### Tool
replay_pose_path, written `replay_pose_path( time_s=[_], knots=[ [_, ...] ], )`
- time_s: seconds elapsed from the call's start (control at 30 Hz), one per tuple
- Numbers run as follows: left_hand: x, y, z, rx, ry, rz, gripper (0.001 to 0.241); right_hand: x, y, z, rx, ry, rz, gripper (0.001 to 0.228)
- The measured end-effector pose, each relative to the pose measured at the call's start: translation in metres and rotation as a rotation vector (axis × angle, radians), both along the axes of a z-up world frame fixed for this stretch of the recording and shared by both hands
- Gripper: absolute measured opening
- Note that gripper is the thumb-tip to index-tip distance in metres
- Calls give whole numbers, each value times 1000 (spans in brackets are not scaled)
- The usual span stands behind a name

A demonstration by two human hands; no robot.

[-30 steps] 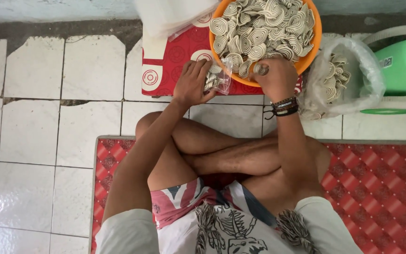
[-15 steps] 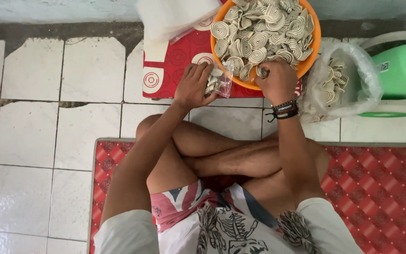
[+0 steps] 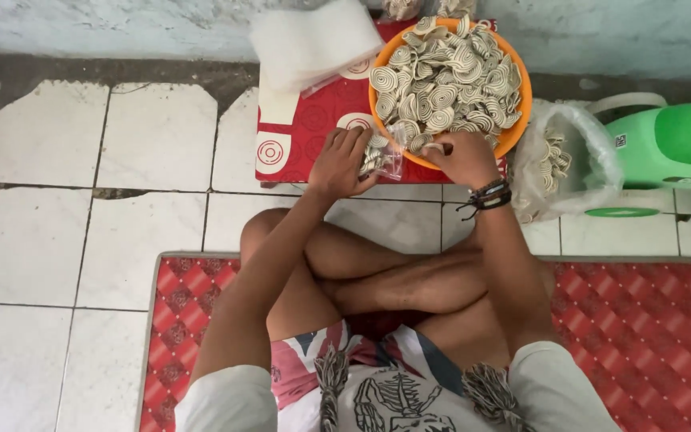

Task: Packing small spiral-shaped snacks from a bowl into individual plastic bags while sitting on the floor.

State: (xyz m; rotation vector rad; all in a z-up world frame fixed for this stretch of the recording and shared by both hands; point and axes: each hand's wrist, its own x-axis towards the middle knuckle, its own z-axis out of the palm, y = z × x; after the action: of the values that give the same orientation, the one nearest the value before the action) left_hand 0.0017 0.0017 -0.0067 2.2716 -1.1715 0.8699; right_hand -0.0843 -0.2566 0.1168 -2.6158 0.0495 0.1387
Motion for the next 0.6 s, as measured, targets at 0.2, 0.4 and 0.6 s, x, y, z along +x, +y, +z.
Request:
replay_pose_path(
  time_s=[0.2,0.4,0.6],
  knots=[
    [2,2,-8,-23,-8,14,82,13,-10,0,92,129,132,38],
    [3,2,-12,-33,-17,45,83,26,-15,-10,209,222,168,42],
    [4,2,-16,-46,-21,60,81,29,-22,-15,277,263,122,49]
  ],
)
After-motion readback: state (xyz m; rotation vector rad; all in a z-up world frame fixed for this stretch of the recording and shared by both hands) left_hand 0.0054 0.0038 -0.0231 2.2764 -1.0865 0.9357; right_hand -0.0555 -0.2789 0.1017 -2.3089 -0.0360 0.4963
